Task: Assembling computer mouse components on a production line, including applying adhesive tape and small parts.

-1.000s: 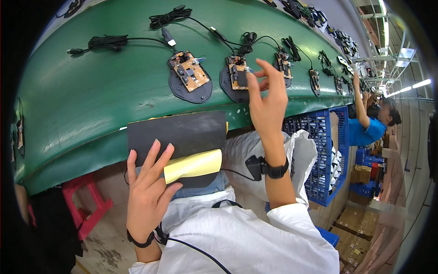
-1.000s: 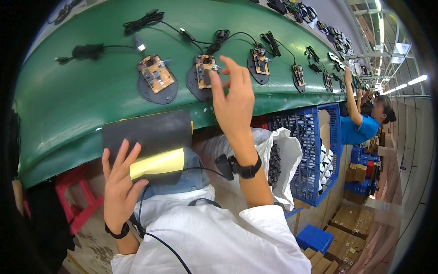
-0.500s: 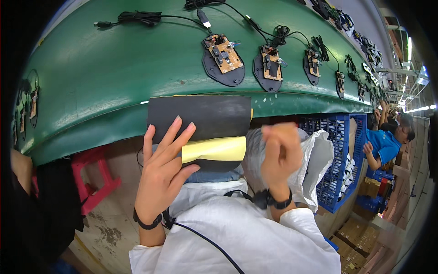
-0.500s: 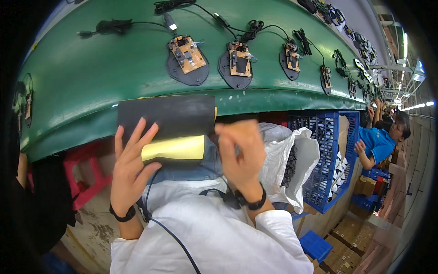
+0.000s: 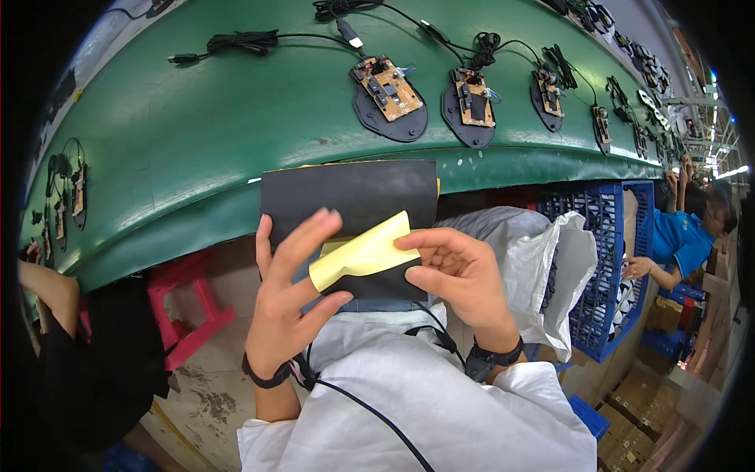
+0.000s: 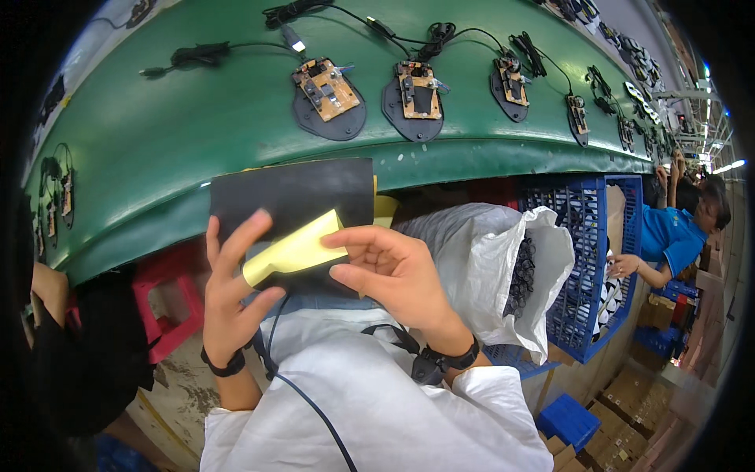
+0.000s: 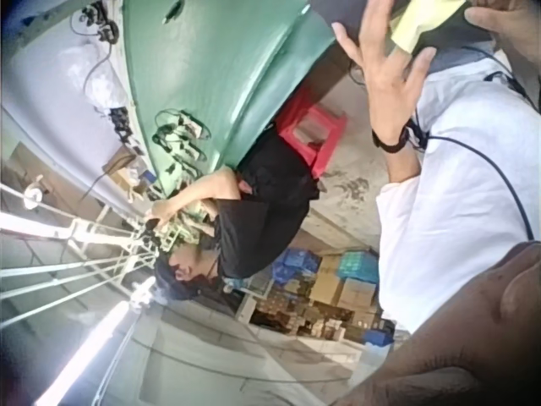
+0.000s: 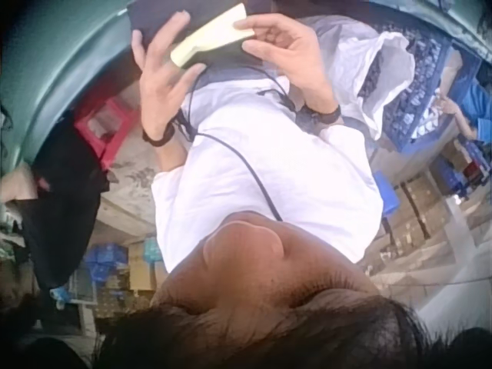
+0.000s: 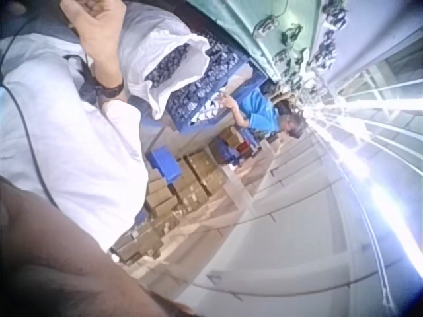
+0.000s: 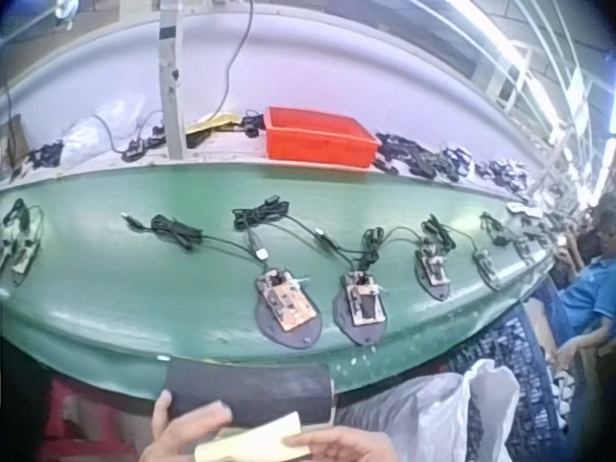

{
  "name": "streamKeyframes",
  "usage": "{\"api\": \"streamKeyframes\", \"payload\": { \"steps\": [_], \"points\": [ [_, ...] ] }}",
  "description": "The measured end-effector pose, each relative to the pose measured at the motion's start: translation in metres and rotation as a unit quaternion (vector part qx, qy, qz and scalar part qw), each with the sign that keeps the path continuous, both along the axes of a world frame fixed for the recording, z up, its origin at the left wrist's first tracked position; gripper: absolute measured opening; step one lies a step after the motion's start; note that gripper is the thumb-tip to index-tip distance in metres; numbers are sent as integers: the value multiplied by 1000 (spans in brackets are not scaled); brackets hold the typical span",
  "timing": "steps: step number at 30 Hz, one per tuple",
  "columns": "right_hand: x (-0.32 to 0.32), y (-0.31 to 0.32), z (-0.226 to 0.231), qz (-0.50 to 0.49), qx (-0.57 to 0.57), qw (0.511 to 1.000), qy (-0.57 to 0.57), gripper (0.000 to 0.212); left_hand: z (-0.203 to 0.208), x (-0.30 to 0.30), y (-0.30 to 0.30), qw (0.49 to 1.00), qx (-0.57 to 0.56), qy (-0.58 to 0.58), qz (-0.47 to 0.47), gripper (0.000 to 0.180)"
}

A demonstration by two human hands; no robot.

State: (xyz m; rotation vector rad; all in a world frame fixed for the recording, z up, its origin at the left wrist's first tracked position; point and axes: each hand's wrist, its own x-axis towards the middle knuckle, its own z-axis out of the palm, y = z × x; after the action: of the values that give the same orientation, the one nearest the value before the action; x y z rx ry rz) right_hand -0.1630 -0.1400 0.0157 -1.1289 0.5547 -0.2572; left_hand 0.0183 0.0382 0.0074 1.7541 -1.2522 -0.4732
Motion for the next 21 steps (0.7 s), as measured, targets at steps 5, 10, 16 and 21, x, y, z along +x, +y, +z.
{"api": "streamKeyframes", "payload": {
  "steps": [5,10,16,21],
  "points": [
    [1,1,5,-17,-26,999,-13,36,-10,-6,4,999,-20,41,1,18],
    [0,2,-6,-24,-128,991,-17,37,-9,-6,1,997,-21,66,13,13],
    [0,-3,-7,-16,-191,981,16,29,-11,-6,2,996,-21,87,23,8],
    [2,-4,-12,-18,-196,980,2,26,-10,-6,3,996,-17,77,32,6]
  ]
}}
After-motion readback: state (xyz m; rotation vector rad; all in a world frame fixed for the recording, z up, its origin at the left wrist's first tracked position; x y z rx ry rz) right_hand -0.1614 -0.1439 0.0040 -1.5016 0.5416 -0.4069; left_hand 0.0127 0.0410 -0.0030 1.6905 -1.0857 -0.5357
